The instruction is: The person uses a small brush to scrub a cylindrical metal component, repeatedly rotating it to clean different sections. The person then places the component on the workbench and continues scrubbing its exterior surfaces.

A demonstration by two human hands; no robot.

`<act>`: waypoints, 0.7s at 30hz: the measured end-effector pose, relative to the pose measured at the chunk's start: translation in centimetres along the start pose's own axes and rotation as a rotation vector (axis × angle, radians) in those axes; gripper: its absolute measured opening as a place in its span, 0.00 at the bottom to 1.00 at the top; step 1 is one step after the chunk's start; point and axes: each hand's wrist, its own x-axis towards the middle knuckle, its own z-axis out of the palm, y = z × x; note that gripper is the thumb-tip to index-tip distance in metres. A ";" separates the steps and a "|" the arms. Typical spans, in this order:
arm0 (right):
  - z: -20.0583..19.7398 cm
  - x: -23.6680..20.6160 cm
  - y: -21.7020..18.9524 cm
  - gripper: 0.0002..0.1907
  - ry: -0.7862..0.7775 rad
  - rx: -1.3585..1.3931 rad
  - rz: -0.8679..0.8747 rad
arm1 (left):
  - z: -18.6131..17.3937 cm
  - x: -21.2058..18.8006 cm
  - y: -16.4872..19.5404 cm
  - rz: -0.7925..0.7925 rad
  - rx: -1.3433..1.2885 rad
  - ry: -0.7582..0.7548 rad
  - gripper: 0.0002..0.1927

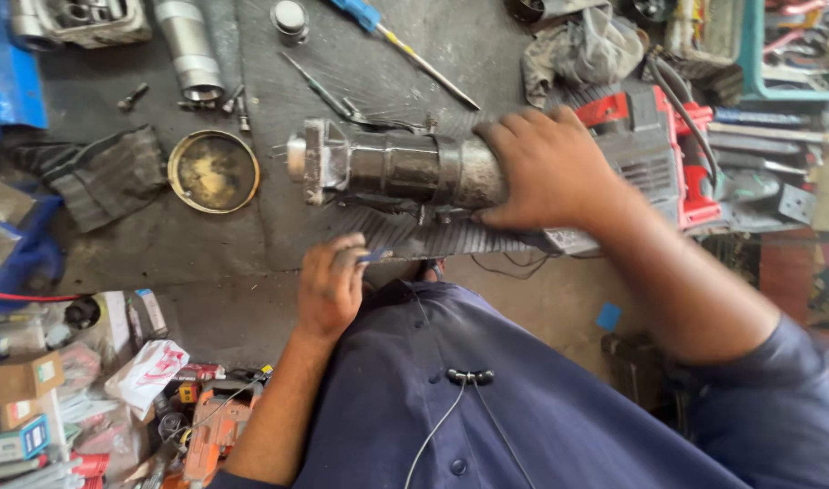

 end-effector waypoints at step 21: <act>0.9 -0.1 -1.4 0.48 0.247 -0.046 -0.022 | 2.6 6.7 0.3 0.286 -0.135 -0.121 0.09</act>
